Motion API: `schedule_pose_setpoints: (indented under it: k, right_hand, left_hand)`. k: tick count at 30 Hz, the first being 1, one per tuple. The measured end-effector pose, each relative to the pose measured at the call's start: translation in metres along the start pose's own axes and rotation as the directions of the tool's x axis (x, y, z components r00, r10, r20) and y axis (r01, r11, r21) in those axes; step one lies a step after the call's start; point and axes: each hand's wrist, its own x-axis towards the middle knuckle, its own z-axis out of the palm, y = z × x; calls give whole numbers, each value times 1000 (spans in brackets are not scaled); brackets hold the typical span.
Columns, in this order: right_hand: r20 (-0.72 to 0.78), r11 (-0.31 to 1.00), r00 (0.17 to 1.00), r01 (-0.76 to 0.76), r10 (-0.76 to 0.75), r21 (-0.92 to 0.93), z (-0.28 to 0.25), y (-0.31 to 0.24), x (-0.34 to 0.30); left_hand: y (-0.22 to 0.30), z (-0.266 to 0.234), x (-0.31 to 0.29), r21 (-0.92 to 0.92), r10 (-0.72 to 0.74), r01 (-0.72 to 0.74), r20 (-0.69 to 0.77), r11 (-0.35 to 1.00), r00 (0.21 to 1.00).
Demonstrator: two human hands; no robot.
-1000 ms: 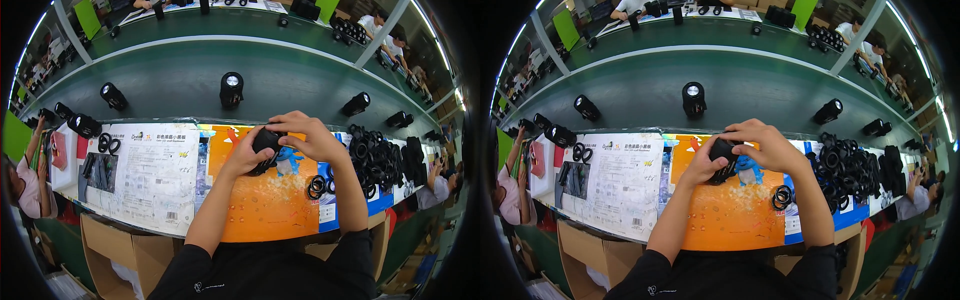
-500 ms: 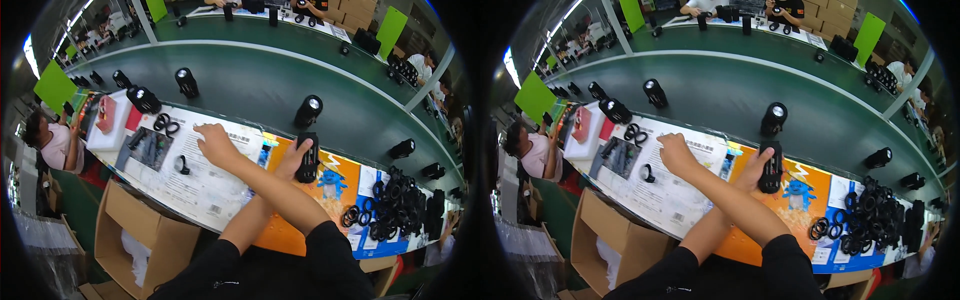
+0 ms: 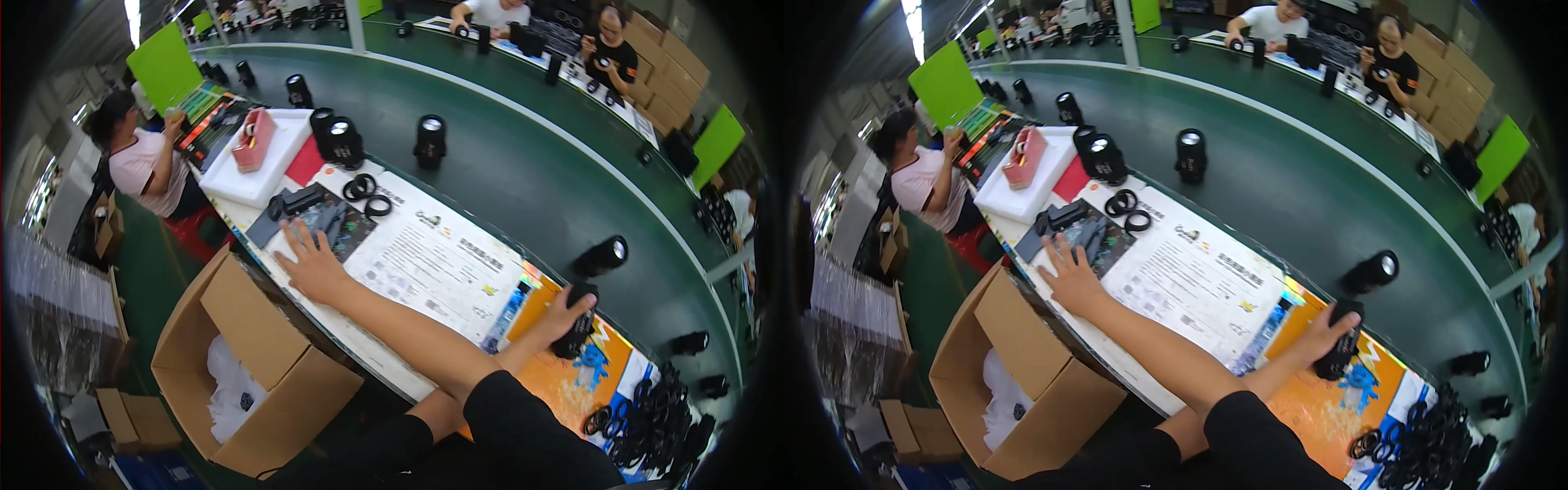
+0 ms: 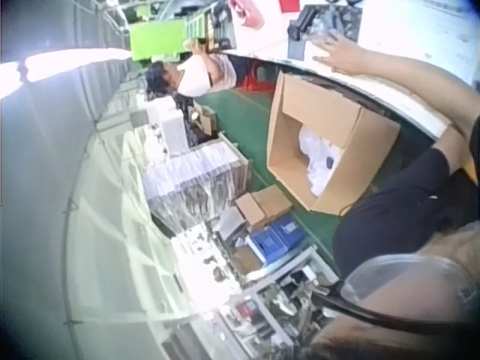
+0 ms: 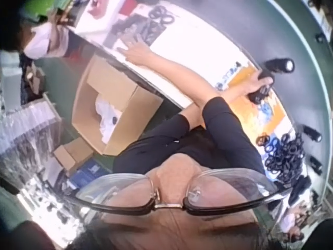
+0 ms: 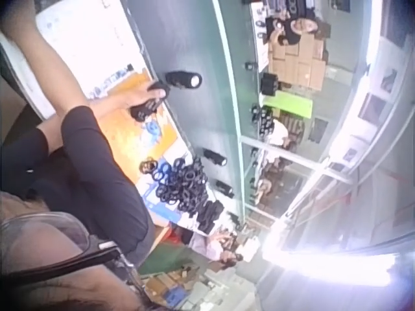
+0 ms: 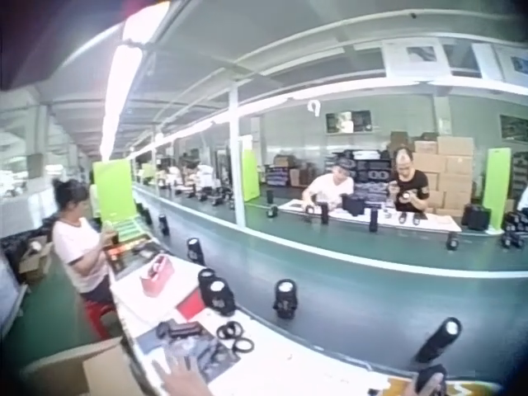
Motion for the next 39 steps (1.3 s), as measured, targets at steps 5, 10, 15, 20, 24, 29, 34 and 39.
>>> schedule_pose_setpoints:
  k: [5,10,15,20,24,29,34,39]
  right_hand:
    - [-63,995,994,94,-91,36,-36,-21,-53]
    - [-170,955,985,45,6,292,-169,-19,-187]
    - [-658,660,381,-713,649,238,-284,-42,-401]
    - [-730,22,-169,-969,662,244,-319,-149,-584]
    - [-563,56,-68,-978,824,200,-296,-167,-612]
    - [-617,36,-84,-983,783,180,-291,-129,-625]
    - [-526,-76,-12,-992,850,-101,-290,-104,-626]
    - [-360,-74,-163,-966,918,248,-327,-100,-611]
  left_hand:
    - [-4,-5,0,46,-1,3,-29,999,1000]
    - [4,-15,15,270,-31,49,-67,962,997]
    - [6,-32,20,78,-155,154,4,985,988]
    - [11,-7,10,-19,-83,87,170,996,982]
    - [19,-5,3,-51,-54,68,232,996,971]
    - [18,-7,-6,-31,-35,45,269,999,963]
    - [19,-9,-9,-25,8,-2,250,1000,968]
    - [20,-3,-20,-90,90,-70,245,993,965]
